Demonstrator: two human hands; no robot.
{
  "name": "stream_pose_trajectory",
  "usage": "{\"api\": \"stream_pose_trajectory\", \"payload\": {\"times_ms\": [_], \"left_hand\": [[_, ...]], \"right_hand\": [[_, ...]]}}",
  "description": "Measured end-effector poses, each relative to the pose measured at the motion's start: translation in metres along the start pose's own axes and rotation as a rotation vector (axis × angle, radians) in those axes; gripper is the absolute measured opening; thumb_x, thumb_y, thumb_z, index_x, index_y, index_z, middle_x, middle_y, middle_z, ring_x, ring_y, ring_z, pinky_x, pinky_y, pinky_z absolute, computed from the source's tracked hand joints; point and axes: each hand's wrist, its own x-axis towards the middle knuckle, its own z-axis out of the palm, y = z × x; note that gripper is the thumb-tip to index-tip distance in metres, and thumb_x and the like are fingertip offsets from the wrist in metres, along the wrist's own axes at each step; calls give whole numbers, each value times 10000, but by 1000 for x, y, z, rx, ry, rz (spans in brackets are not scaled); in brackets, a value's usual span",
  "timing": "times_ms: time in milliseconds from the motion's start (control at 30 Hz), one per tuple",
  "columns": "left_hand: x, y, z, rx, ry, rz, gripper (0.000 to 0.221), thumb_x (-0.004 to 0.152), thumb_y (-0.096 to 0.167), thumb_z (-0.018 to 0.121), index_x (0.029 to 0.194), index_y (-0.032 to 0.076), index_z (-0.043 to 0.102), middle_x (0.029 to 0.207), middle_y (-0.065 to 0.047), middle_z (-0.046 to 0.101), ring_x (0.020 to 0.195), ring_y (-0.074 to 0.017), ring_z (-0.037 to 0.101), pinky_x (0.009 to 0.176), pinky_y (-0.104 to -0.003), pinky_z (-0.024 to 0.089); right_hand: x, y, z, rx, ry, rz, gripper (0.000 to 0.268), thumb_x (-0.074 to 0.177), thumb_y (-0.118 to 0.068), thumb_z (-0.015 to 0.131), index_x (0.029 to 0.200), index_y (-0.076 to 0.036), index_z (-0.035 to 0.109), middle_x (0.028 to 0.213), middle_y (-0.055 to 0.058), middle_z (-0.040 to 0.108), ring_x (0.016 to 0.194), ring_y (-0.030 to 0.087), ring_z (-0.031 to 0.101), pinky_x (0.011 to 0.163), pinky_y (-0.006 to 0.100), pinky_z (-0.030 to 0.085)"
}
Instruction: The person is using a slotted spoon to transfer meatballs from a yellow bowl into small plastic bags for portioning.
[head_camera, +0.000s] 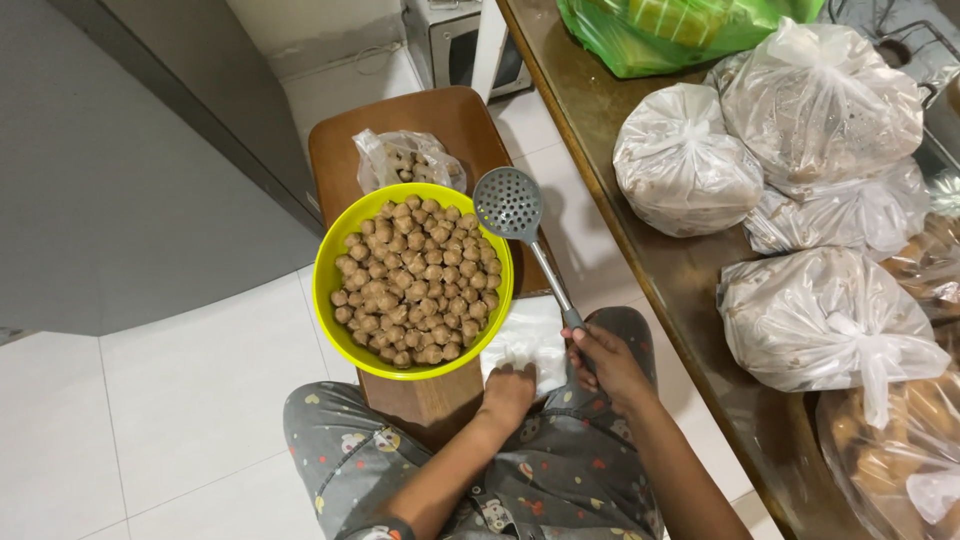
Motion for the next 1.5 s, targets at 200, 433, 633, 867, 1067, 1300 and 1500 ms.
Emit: {"api": "stream_pose_trajectory", "payload": {"times_ms": [200,433,633,867,1067,1300,1500], "left_hand": [[-8,17,5,195,420,87,277,839,120,587,1047,-11,715,832,-169,693,817,-347,611,676,-434,441],[-16,9,12,180,494,206,262,786,132,599,946,-30,730,834,-192,665,824,-369,556,760,-504,393],[-13,3,-10,12,550,193,83,772,58,649,754,24,722,644,-152,611,675,-321,545,706,-480,366],[-13,-2,-13,-80,553,51,75,791,63,680,738,106,711,658,-91,629,698,-288,591,701,-441,423],[-22,1,-19,-91,294,42,118,768,143,682,874,153,734,811,-79,697,878,-344,612,776,-459,469],[-62,20,-125,-424,478,96,100,790,39,622,736,117,591,698,-78,637,755,-318,594,676,-437,466],[-95,6,-185,-797,313,51,164,928,114,668,835,132,534,777,-58,674,739,-272,659,637,-368,496]], "right_hand": [[-4,-2,6,-1,2,27,280,1035,-212,577,1167,30,628,689,132,538,354,142,405,300,297,368],[-4,-1,11,25,3,19,238,1045,-198,550,1135,14,611,686,140,518,366,142,403,308,285,372],[-2,2,18,-5,-11,61,292,1042,-210,570,1196,36,605,703,153,532,380,153,406,314,308,381],[3,5,39,1,-69,88,338,1027,-218,592,1214,63,611,685,144,531,374,144,395,309,299,381],[9,-8,65,-155,-71,205,303,1015,-245,567,1178,1,636,721,69,534,439,118,364,410,272,295],[44,16,70,-109,-115,205,258,1045,-242,543,1119,-3,605,682,88,483,420,112,362,366,260,330],[83,36,56,-275,-75,218,363,1023,-385,528,1132,-63,657,679,74,557,386,134,381,366,274,315]]}}
